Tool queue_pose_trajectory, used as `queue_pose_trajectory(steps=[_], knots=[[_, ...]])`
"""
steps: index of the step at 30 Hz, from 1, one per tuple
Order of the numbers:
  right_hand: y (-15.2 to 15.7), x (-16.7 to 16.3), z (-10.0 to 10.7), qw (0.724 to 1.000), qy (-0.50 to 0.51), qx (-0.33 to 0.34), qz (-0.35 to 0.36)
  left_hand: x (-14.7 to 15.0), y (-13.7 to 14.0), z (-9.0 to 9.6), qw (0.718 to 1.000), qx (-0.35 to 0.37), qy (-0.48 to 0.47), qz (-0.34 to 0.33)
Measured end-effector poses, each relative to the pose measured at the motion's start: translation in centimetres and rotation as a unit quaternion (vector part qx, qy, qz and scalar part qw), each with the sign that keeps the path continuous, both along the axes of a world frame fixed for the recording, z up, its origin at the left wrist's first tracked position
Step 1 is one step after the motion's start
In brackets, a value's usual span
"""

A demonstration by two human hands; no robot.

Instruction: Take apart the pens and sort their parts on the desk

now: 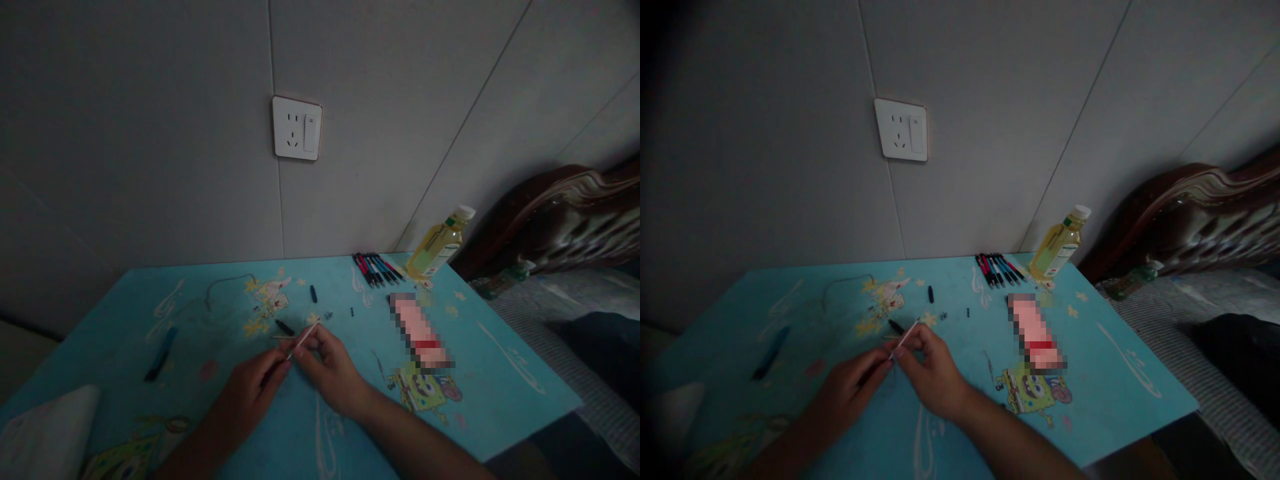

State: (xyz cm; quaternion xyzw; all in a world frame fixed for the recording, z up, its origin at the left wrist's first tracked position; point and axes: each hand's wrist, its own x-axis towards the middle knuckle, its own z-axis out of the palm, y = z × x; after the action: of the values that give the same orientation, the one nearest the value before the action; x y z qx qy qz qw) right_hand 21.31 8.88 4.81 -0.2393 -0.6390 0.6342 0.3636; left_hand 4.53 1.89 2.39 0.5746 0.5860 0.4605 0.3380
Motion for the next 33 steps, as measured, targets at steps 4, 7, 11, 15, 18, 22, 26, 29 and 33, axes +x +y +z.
queue_pose_trajectory(steps=[4,7,11,15,18,22,26,29,33], knots=[[0.5,0.2,-0.2,0.996,-0.042,0.066,-0.043,0.0,0.0,0.5,1.0,0.0,-0.013,0.012],[0.8,0.2,-0.5,0.995,-0.056,0.062,-0.047,0.1,0.0,0.6,0.999,-0.002,-0.033,0.014],[0.9,0.1,-1.1,0.993,-0.094,0.076,-0.016,0.3,-0.2,0.7,1.0,0.002,-0.012,-0.013],[1.3,0.4,-1.4,0.971,-0.16,0.174,-0.029,-0.2,-0.3,1.0,0.997,0.018,0.074,0.001],[1.9,0.6,-1.8,0.926,-0.246,0.279,-0.06,-0.9,-0.4,1.1,0.992,0.006,0.105,0.075],[2.4,0.7,-2.2,0.873,-0.338,0.343,-0.08,-1.9,-0.3,1.0,0.989,-0.014,0.07,0.131],[3.3,1.7,-1.4,0.851,-0.354,0.362,-0.137,-2.4,0.0,1.3,0.981,-0.014,-0.031,0.193],[4.6,3.0,-0.5,0.843,-0.345,0.353,-0.213,-2.6,0.2,1.8,0.958,0.005,-0.142,0.251],[5.3,3.5,-0.5,0.843,-0.342,0.368,-0.19,-2.9,0.3,2.1,0.95,0.027,-0.157,0.268]])
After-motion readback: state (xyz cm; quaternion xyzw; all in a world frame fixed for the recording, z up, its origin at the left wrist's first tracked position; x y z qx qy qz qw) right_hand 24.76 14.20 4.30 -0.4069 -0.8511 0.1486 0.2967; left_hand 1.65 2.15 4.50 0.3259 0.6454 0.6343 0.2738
